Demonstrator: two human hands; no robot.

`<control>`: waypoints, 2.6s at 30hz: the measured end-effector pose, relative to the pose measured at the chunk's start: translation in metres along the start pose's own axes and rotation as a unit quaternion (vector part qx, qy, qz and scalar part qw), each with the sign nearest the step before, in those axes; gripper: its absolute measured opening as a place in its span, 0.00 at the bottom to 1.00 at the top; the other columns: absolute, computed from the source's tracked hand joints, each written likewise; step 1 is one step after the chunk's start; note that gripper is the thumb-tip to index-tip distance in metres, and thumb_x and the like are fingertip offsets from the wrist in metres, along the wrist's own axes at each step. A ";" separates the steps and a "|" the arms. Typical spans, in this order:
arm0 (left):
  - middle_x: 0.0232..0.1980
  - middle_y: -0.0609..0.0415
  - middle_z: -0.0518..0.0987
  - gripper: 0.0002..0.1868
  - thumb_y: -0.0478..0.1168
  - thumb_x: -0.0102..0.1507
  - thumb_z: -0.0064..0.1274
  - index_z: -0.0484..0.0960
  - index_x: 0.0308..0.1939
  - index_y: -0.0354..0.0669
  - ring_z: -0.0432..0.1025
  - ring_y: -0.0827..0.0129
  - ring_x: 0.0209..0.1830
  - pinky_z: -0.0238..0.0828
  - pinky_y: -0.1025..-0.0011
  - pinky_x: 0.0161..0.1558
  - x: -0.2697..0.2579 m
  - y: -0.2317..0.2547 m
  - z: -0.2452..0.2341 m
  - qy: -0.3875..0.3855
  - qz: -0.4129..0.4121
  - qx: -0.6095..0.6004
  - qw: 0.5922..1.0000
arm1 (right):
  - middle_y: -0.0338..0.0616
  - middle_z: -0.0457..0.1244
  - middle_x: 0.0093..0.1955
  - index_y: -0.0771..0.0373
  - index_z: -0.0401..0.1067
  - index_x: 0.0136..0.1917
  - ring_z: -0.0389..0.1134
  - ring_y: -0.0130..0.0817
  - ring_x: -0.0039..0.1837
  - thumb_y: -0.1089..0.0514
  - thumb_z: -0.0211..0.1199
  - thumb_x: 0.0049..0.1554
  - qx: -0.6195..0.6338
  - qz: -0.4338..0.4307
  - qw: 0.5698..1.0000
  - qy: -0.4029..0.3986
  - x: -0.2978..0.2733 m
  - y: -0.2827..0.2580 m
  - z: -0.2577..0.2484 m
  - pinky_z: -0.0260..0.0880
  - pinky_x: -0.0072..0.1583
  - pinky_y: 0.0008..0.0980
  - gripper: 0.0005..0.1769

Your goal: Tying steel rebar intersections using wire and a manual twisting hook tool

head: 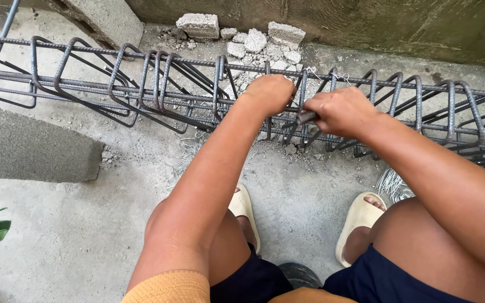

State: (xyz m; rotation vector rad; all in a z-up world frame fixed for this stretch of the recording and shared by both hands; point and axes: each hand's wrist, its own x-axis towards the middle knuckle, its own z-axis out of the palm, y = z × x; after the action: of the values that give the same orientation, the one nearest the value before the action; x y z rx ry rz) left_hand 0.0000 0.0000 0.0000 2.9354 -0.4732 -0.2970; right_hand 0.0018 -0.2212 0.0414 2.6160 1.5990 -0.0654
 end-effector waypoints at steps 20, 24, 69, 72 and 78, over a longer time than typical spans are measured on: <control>0.36 0.40 0.85 0.10 0.36 0.55 0.52 0.88 0.34 0.38 0.82 0.40 0.42 0.80 0.43 0.43 -0.013 0.018 0.001 0.016 -0.061 -0.032 0.998 | 0.49 0.71 0.41 0.41 0.81 0.46 0.73 0.58 0.55 0.44 0.61 0.50 0.221 0.303 0.926 -0.036 0.033 0.003 0.001 0.73 0.55 0.55 0.12; 0.35 0.40 0.85 0.10 0.38 0.55 0.53 0.88 0.34 0.39 0.82 0.41 0.41 0.79 0.42 0.42 -0.012 0.027 0.004 0.003 -0.081 -0.016 0.997 | 0.50 0.71 0.41 0.42 0.82 0.45 0.73 0.57 0.54 0.44 0.62 0.50 0.227 0.310 0.923 -0.027 0.049 0.023 0.041 0.73 0.54 0.55 0.12; 0.49 0.46 0.85 0.17 0.39 0.59 0.48 0.87 0.45 0.37 0.80 0.52 0.48 0.76 0.56 0.50 -0.014 0.056 -0.042 -0.071 -0.164 -0.059 0.982 | 0.38 0.68 0.32 0.65 0.78 0.62 0.56 0.23 0.28 0.71 0.58 0.54 0.444 0.422 0.749 0.253 -0.241 -0.163 -0.063 0.54 0.31 0.21 0.23; 0.49 0.46 0.85 0.16 0.39 0.59 0.47 0.87 0.45 0.37 0.80 0.52 0.47 0.76 0.56 0.50 -0.020 0.064 -0.054 -0.069 -0.167 -0.043 0.983 | 0.43 0.71 0.41 0.69 0.63 0.77 0.69 0.29 0.37 0.67 0.59 0.53 0.426 0.407 0.776 0.223 -0.235 -0.186 -0.039 0.69 0.40 0.27 0.37; 0.48 0.46 0.85 0.15 0.38 0.58 0.49 0.88 0.43 0.41 0.80 0.52 0.44 0.77 0.57 0.45 -0.016 0.062 -0.051 -0.071 -0.160 0.003 0.985 | 0.38 0.69 0.43 0.67 0.63 0.74 0.68 0.28 0.42 0.72 0.61 0.50 0.382 0.315 0.816 0.298 -0.198 -0.206 -0.007 0.68 0.46 0.27 0.38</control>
State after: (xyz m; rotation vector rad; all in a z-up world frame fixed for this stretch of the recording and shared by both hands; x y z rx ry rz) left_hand -0.0213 -0.0467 0.0636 3.0008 -0.0148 -0.5462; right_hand -0.2718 -0.3031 0.0544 3.9888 0.7256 0.2247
